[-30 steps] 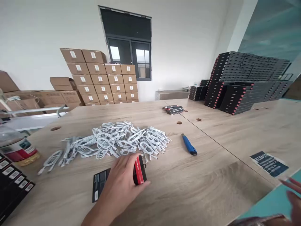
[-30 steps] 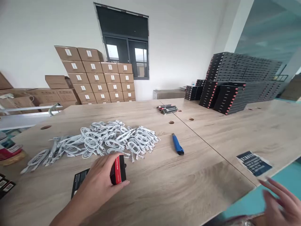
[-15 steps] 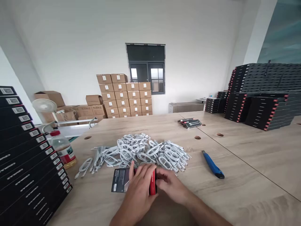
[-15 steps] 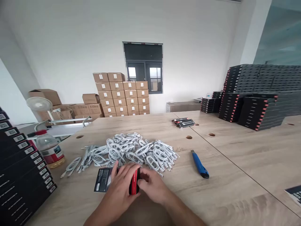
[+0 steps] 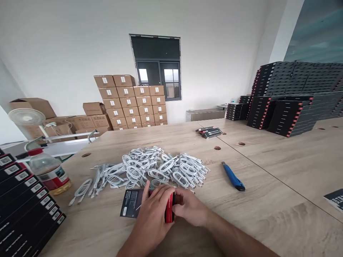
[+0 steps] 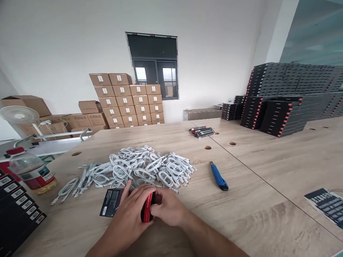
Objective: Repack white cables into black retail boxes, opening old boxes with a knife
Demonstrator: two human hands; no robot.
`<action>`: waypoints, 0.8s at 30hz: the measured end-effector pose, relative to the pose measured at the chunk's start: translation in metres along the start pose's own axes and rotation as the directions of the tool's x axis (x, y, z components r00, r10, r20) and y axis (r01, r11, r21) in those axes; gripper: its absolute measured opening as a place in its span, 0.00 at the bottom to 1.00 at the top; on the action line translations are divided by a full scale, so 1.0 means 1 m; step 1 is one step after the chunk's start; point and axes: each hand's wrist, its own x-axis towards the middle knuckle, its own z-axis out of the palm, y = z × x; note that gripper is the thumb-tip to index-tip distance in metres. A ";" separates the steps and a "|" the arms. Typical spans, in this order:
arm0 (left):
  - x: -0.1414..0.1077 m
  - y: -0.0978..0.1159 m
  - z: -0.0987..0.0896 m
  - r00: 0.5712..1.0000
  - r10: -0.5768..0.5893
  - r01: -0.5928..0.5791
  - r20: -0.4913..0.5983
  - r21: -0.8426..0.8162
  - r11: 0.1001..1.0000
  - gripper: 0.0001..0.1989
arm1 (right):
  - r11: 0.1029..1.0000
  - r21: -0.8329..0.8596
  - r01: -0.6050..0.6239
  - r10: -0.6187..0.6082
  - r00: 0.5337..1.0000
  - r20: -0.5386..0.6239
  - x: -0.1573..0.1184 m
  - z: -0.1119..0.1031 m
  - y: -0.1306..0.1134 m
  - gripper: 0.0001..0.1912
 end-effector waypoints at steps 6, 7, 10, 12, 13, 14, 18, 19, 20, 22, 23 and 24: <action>0.004 -0.008 0.007 0.998 0.037 -0.035 -0.044 0.047 0.998 0.34 | 0.993 -0.120 0.014 -0.041 0.972 -0.231 0.011 0.009 0.003 0.14; 0.005 -0.010 0.007 0.998 0.028 -0.026 -0.048 0.032 0.999 0.33 | 0.993 -0.117 0.007 -0.039 0.961 -0.272 0.013 0.010 0.005 0.13; 0.005 -0.016 0.007 0.998 -0.014 0.013 -0.057 -0.014 1.000 0.33 | 0.995 -0.094 -0.018 -0.013 0.948 -0.318 0.017 0.010 0.008 0.11; 0.004 -0.019 0.005 0.998 -0.027 0.026 -0.064 -0.020 0.999 0.35 | 0.998 -0.044 -0.037 0.025 0.968 -0.248 0.015 0.008 0.005 0.12; 0.004 -0.020 0.004 0.998 -0.026 0.025 -0.065 -0.019 1.000 0.35 | 0.999 -0.017 -0.038 0.033 0.979 -0.203 0.013 0.008 0.003 0.13; 0.003 -0.020 0.003 0.998 -0.024 0.022 -0.061 -0.019 1.000 0.35 | 0.999 0.005 -0.032 0.032 0.987 -0.160 0.011 0.007 0.000 0.15; 0.001 -0.017 0.000 0.999 -0.036 0.035 -0.034 -0.019 0.999 0.34 | 0.999 0.023 -0.023 0.024 0.997 -0.069 0.007 0.005 -0.008 0.17; 0.001 -0.016 -0.001 0.999 -0.041 0.040 -0.030 -0.017 0.999 0.35 | 0.999 0.025 -0.036 0.037 0.998 -0.052 0.006 0.004 -0.008 0.16; 0.001 -0.015 -0.001 0.999 -0.041 0.041 -0.025 -0.013 0.999 0.36 | 0.999 0.023 -0.046 0.047 0.998 -0.037 0.006 0.003 -0.008 0.15; 0.001 -0.013 0.001 1.000 -0.020 0.020 -0.018 0.007 1.000 0.36 | 0.999 -0.013 -0.040 0.039 0.999 -0.035 0.007 0.003 -0.008 0.11; 0.001 -0.012 0.002 1.000 -0.001 0.001 -0.015 0.022 1.000 0.36 | 0.998 -0.047 -0.030 0.028 0.999 -0.045 0.007 0.002 -0.008 0.10; 0.002 -0.012 0.003 1.000 0.020 -0.019 -0.018 0.037 0.999 0.35 | 0.996 -0.084 -0.025 0.019 0.998 -0.064 0.007 0.003 -0.008 0.09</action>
